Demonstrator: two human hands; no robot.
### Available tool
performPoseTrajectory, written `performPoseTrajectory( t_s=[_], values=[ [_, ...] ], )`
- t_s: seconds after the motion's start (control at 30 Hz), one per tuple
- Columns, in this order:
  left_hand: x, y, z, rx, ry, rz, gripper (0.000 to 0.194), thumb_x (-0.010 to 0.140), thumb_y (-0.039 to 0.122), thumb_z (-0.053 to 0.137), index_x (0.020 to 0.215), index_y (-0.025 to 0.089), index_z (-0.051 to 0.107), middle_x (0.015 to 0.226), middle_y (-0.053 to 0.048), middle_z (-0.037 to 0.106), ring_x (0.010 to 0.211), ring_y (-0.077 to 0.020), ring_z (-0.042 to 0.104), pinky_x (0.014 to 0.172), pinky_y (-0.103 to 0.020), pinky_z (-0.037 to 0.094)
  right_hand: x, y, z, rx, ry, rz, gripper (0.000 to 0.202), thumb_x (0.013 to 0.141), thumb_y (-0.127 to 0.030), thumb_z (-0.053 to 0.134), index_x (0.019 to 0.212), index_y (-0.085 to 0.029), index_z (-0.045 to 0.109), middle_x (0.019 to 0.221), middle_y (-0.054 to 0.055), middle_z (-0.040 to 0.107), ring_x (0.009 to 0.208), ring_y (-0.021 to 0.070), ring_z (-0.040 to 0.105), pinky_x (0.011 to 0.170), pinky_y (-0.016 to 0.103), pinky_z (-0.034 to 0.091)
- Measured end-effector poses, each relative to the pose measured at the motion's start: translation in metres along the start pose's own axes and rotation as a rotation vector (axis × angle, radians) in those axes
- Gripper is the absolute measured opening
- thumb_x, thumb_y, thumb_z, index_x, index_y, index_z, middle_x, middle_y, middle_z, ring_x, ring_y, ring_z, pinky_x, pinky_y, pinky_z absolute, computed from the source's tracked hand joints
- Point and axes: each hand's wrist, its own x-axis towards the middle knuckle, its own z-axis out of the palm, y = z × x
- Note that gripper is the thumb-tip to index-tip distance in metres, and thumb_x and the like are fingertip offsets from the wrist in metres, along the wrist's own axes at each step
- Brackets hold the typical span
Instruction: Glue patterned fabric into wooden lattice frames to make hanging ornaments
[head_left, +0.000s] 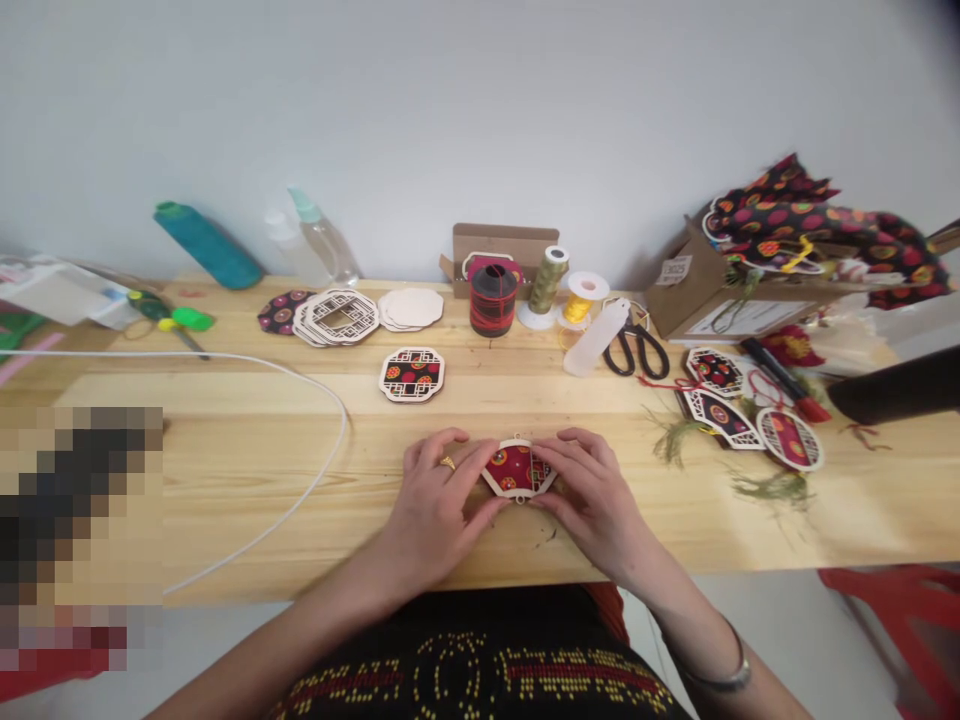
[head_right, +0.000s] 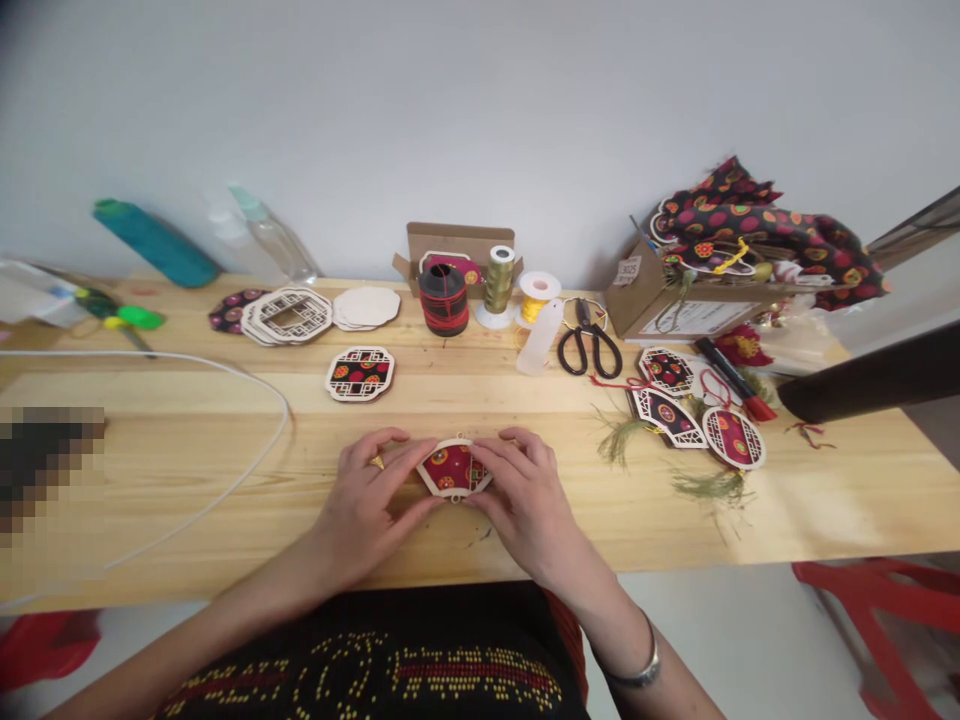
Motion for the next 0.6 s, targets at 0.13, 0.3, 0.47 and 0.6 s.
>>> performPoseTrajectory(
  t_s=[0.13,0.3,0.47,0.6],
  values=[
    [-0.0002,-0.0002,0.001,0.043,0.0,-0.014,0.048,0.085,0.037,0.062,0.127,0.017,0.049,0.111,-0.012,0.062,0.111,-0.0298,0.046,0.092,-0.048,0.037,0.0009,0.0016,0.0005,0.004,0.015,-0.026,0.044,0.085,-0.022,0.064,0.128,-0.025,0.054,0.121,0.007,0.064,0.117,0.0281,0.045,0.099,0.053,0.041],
    [0.0006,-0.0006,0.0007,0.057,0.006,0.0,0.046,0.086,0.037,0.061,0.125,0.017,0.05,0.113,-0.013,0.06,0.111,-0.0291,0.046,0.092,-0.046,0.037,0.0014,-0.0001,0.0005,0.007,0.014,-0.017,0.043,0.085,-0.021,0.064,0.127,-0.023,0.054,0.12,0.007,0.064,0.117,0.0277,0.045,0.099,0.05,0.042],
    [0.0009,-0.0009,0.0003,0.035,-0.005,0.004,0.049,0.085,0.036,0.063,0.128,0.017,0.048,0.113,-0.012,0.06,0.112,-0.0294,0.044,0.093,-0.045,0.035,-0.0005,0.0007,-0.0014,0.046,0.002,0.022,0.052,0.082,-0.026,0.068,0.131,-0.024,0.05,0.125,0.008,0.06,0.121,0.0276,0.044,0.102,0.049,0.041],
    [0.0005,-0.0011,0.0,0.019,0.004,-0.011,0.048,0.085,0.038,0.062,0.127,0.019,0.049,0.113,-0.011,0.06,0.111,-0.0288,0.045,0.092,-0.044,0.035,-0.0026,0.0038,-0.0029,0.059,0.04,0.039,0.064,0.079,-0.032,0.071,0.136,-0.023,0.043,0.131,0.011,0.053,0.123,0.0286,0.043,0.104,0.051,0.04]
  ],
)
